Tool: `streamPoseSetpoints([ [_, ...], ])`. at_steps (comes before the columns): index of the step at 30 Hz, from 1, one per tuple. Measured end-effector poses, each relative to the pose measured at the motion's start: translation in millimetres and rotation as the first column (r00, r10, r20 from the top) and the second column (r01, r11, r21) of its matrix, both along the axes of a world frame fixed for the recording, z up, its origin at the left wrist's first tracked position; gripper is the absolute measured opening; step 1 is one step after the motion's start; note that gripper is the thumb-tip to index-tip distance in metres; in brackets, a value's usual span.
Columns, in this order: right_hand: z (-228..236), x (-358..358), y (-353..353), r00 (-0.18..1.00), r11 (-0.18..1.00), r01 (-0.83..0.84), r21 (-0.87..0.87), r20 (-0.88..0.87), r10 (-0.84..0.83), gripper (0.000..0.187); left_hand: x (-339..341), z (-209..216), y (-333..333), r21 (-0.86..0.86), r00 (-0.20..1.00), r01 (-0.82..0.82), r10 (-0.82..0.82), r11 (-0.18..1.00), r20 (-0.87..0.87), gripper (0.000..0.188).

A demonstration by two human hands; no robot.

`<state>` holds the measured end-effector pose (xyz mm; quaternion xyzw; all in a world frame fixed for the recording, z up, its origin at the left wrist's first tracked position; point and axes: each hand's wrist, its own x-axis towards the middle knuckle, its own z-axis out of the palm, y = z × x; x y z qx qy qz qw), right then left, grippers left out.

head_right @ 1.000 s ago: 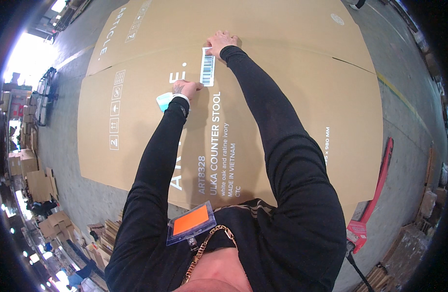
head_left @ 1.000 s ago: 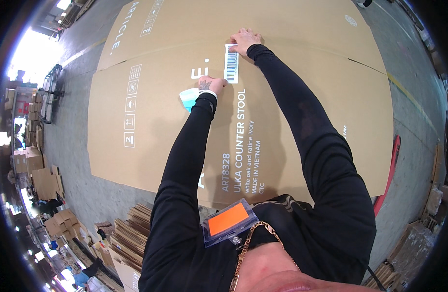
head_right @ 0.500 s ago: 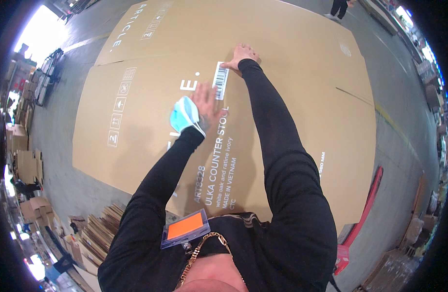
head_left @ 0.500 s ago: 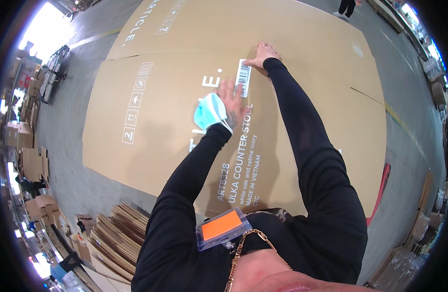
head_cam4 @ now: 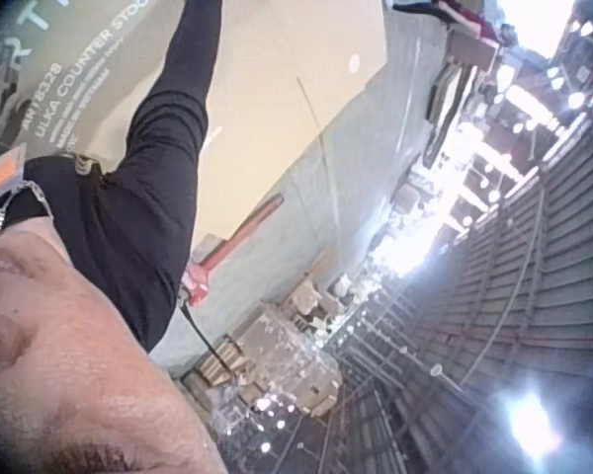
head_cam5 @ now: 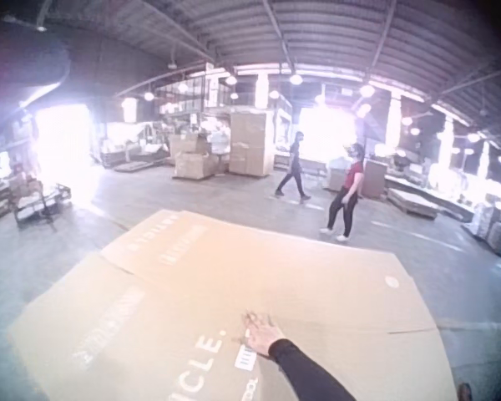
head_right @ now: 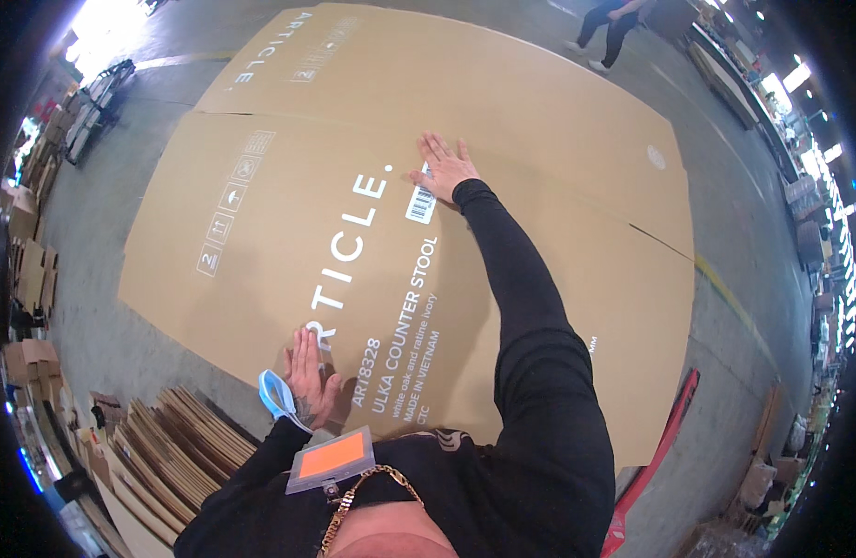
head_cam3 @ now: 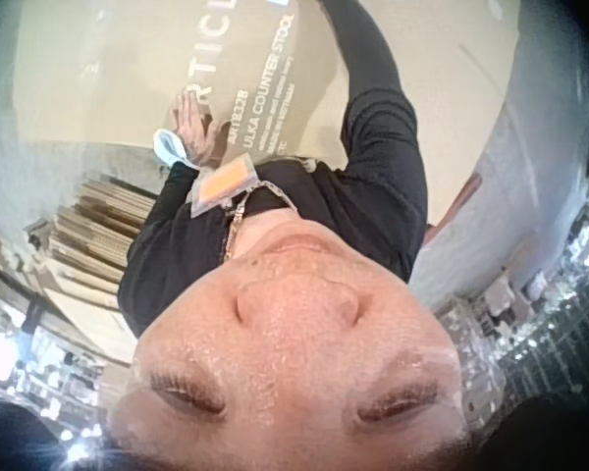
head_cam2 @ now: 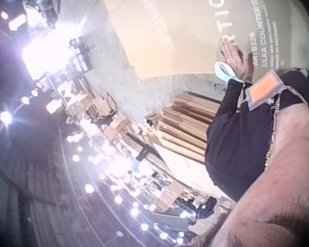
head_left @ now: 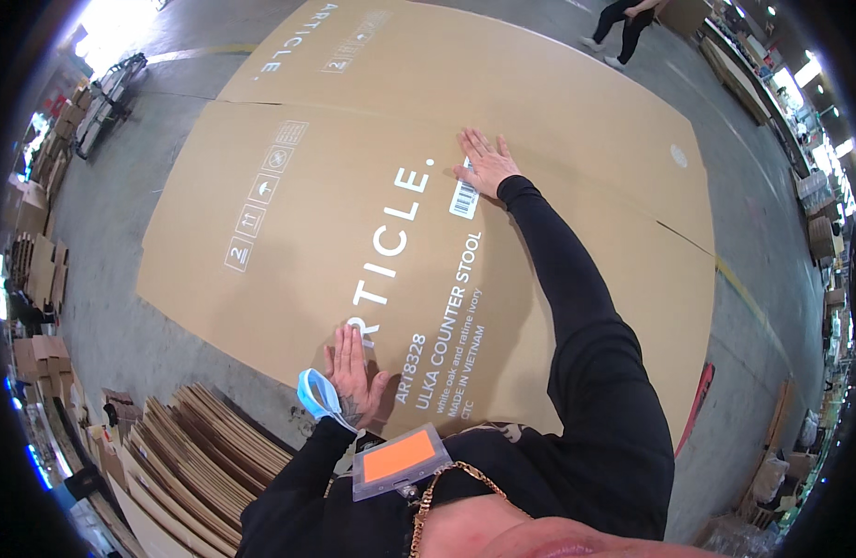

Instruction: The person repeatedly picks barcode labels from a roll, peels them, and sticks them onto large flat-packed cardboard boxes. They then lift each labeled box and place it onto a growing stack. The process is repeated continuously throughout the clip.

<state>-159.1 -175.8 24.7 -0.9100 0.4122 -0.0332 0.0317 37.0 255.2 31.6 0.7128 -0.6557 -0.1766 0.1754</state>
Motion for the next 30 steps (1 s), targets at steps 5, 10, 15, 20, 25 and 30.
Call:
streamPoseSetpoints([
  [5, 3.7, -3.1, 70.4, 0.998, 0.992, 0.045, 0.119, -0.046, -0.039, 0.098, 8.6, 3.9, 30.2, -0.046, 0.99, -0.135, 0.133, 0.99, -0.049, 0.077],
  [10, 6.5, -19.3, 360.3, 0.875, 0.291, -0.452, 0.843, 0.356, 0.328, 0.061, 47.0, -27.2, 98.5, -0.197, 0.845, -0.531, 0.533, 0.824, -0.05, 0.071],
  [15, -3.8, -110.1, 446.5, 0.789, -0.149, -0.364, 0.92, 0.219, -0.573, 0.041, 82.2, -58.2, 102.5, 0.348, 0.155, -0.827, 0.775, 0.44, -0.613, 0.059],
  [20, -16.0, -193.4, 556.4, 0.607, -0.082, -0.108, 0.991, 0.0, -0.795, 0.041, 94.3, -43.9, 80.3, 0.666, -0.15, -0.447, 0.684, 0.597, -0.714, 0.053],
  [25, -32.0, -192.0, 658.6, -0.055, -0.069, -0.137, 0.988, -0.078, -0.995, 0.049, 125.5, 4.7, 76.3, 0.811, -0.272, -0.139, 0.765, 0.568, -0.583, 0.097],
  [30, -41.7, -195.5, 651.8, -0.718, 0.206, -0.459, 0.864, -0.224, -0.659, 0.061, 93.7, 21.1, 63.6, 0.84, -0.284, 0.046, 0.814, 0.54, -0.508, 0.094],
])
